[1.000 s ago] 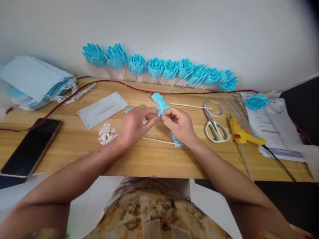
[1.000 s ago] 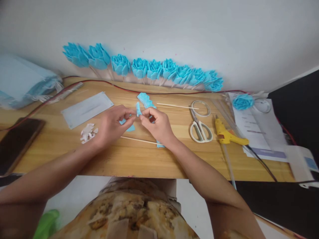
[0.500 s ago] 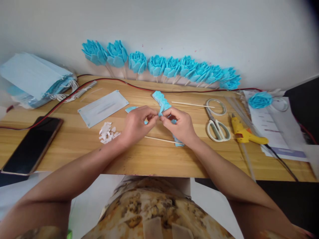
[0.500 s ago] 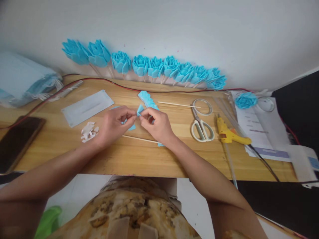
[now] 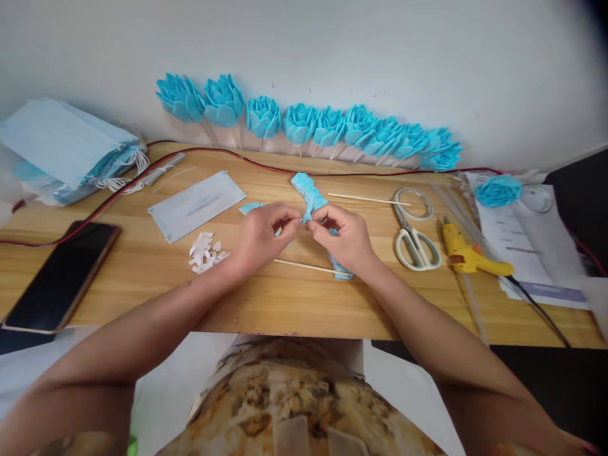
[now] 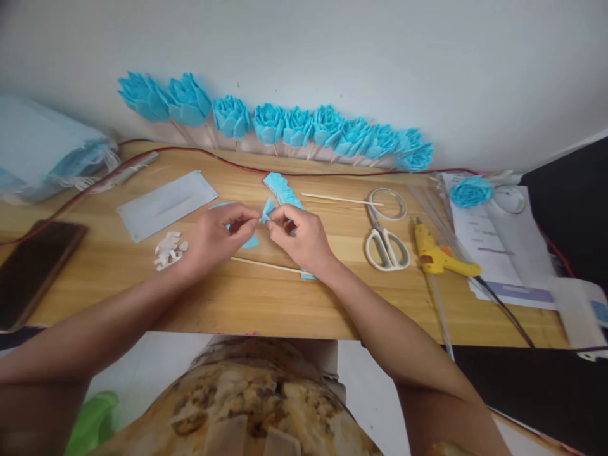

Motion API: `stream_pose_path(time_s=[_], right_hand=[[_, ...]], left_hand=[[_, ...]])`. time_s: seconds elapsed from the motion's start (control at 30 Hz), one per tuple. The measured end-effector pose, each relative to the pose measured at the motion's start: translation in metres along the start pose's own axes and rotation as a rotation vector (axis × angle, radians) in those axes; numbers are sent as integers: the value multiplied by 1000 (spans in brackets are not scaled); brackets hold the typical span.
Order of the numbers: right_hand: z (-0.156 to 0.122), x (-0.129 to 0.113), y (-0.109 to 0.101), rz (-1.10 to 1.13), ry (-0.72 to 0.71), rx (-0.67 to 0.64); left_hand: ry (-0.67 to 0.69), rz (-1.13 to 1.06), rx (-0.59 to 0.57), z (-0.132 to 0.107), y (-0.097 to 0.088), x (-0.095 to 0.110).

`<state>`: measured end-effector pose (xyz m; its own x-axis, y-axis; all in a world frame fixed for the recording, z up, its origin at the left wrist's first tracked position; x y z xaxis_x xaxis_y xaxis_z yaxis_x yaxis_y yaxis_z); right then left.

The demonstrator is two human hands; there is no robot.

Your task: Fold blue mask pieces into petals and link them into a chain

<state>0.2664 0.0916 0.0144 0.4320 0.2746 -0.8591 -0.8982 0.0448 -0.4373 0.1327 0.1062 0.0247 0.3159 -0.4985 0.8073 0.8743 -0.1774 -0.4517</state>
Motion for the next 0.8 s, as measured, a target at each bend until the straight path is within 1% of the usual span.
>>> stream_pose_path(time_s=[0.13, 0.23, 0.33, 0.43, 0.5, 0.53, 0.6, 0.67, 0.7, 0.73, 0.8], right_hand=[[3, 6, -1, 50, 45, -11], [6, 17, -4, 127, 113, -8], [7, 29, -6, 213, 188, 0], [8, 32, -7, 257, 199, 7], [8, 31, -6, 265, 181, 5], [8, 30, -5, 267, 173, 0], [8, 29, -3, 273, 168, -10], [8, 29, -1, 280, 172, -19], [8, 30, 0, 283, 176, -23], [8, 30, 1, 285, 180, -26], [8, 31, 2, 288, 187, -37]], left_hand=[[-26, 25, 7, 3, -1, -6], [-90, 51, 25, 7, -10, -10], [-130, 105, -1, 9, -30, -6], [-128, 324, -51, 1, -64, -2], [-154, 445, -120, -12, -85, -11], [-169, 487, -134, -20, -96, -17], [-221, 562, -187, -36, -111, -36], [-256, 575, -284, -50, -114, -54], [-270, 579, -308, -54, -115, -61], [-282, 582, -318, -57, -115, -66], [-296, 581, -289, -59, -117, -72]])
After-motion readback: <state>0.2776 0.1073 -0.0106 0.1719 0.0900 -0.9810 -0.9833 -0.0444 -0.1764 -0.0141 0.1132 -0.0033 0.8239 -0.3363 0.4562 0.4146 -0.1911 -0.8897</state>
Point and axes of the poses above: each hand's wrist, its own z-axis towards the middle knuckle, its own y-axis out of the palm, x = y × z, the point moved 10 cm from there along z, towards the middle knuckle, and after that the axes turned 2 degrees about -z, right-handed, at the moved point
